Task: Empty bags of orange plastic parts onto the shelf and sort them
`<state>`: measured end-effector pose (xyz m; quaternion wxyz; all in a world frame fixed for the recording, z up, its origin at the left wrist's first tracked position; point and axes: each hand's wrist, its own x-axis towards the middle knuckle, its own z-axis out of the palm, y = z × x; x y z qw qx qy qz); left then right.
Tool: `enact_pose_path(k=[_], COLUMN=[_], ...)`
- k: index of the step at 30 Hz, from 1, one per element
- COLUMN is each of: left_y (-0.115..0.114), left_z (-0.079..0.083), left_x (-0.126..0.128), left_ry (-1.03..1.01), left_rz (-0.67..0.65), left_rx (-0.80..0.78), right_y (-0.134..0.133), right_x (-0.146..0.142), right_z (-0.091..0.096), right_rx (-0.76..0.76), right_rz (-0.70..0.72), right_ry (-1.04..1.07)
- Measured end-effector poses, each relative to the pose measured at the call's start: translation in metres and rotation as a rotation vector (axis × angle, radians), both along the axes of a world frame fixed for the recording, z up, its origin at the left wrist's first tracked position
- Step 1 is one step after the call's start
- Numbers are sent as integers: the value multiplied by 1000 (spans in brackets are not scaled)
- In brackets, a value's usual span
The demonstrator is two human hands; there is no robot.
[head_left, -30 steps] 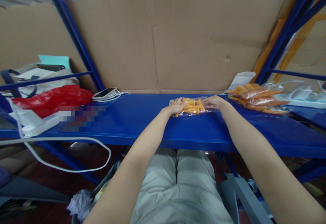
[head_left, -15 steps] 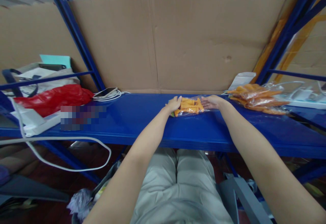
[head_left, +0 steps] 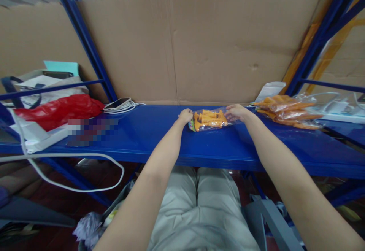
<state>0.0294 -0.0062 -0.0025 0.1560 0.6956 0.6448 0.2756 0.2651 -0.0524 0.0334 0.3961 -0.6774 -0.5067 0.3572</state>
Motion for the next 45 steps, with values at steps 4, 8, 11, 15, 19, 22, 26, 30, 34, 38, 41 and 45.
enact_pose_path(k=[4, 8, 11, 15, 19, 22, 26, 30, 34, 38, 41, 45], left_y=[-1, 0, 4, 7, 4, -1, -8, -14, -17, -19, -23, -26], left_z=[2, -3, -7, -6, -1, 4, 9, 13, 16, 19, 23, 27], left_x=[0, 0, -1, -2, -4, -7, -9, -9, -8, -10, -12, -13], left_ry=[-44, -80, -128, -178, -188, -141, -100, -100, -92, -15, 47, 88], left_rz=[-16, -30, -61, -11, 94, 142, 197, 244, 314, 327, 308, 292], left_rx=[3, 37, 38, 2, 21, 14, -17, -14, -32, -61, -62, -65], right_y=[8, 18, 21, 13, 2, -5, -12, -12, -6, -4, -7, -10], right_x=[2, 4, 5, 1, -16, -36, -56, -56, -48, -40, -35, -30], right_z=[-4, -15, -20, -16, -8, -9, -16, -21, -23, -20, -14, -5], right_rx=[114, 275, 362, 483, 632, 591, 437, 427, 463, 452, 417, 358], right_rz=[-35, -14, 14, -7, 166, 521, 765, 757, 833, 832, 773, 635], right_ry=[-142, -381, -588, -770, -812, -767, -730, -648, -586, -592, -663, -860])
